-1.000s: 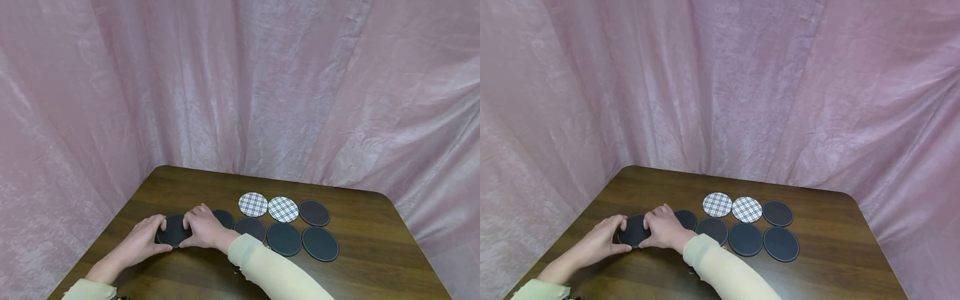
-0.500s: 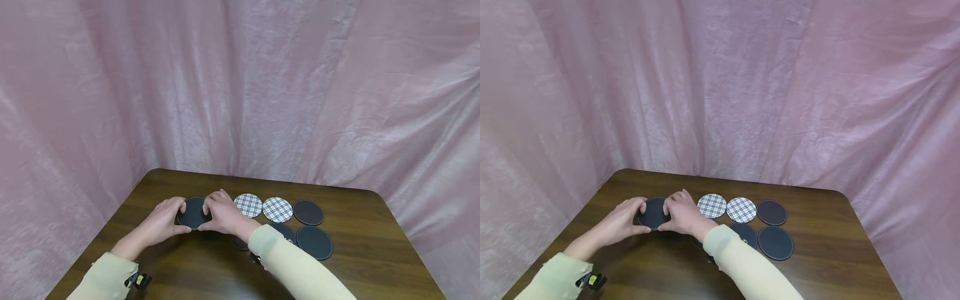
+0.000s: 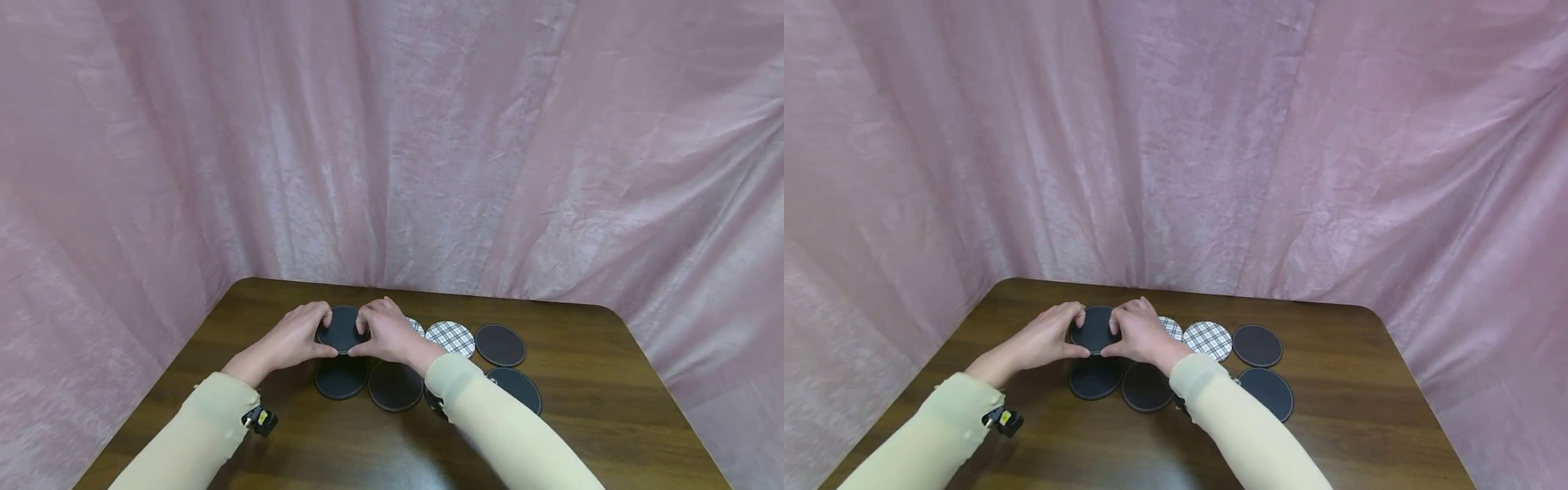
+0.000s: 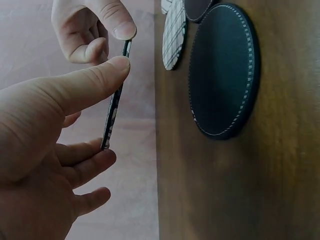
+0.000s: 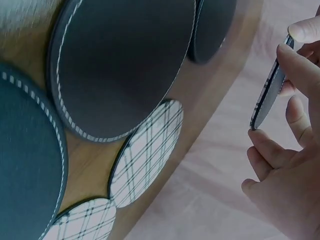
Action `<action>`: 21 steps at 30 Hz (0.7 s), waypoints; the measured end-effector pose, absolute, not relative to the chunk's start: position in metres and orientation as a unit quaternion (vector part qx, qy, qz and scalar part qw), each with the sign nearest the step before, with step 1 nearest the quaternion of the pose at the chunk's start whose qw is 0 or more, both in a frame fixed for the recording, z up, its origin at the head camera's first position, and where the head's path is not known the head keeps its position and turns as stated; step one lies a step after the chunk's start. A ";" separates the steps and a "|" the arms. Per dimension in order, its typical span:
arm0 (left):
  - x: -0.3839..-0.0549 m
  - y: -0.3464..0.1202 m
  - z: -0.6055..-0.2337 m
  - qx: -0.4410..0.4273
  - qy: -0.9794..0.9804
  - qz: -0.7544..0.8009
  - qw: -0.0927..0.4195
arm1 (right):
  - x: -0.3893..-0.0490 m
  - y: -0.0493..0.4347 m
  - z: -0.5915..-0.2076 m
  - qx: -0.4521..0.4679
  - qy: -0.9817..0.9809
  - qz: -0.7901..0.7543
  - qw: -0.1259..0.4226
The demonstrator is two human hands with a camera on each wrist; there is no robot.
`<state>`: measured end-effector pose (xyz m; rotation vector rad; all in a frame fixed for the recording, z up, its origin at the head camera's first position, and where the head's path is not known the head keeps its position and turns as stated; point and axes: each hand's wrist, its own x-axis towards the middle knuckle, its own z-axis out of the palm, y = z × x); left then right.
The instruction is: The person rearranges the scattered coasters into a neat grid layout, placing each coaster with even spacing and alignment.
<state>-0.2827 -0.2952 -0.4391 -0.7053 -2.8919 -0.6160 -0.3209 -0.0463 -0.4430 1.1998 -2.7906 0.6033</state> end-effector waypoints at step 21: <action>-0.298 -0.290 -0.457 -0.213 -0.952 -0.222 -0.007 | -0.336 -0.045 -0.456 0.367 -0.912 0.180 -0.034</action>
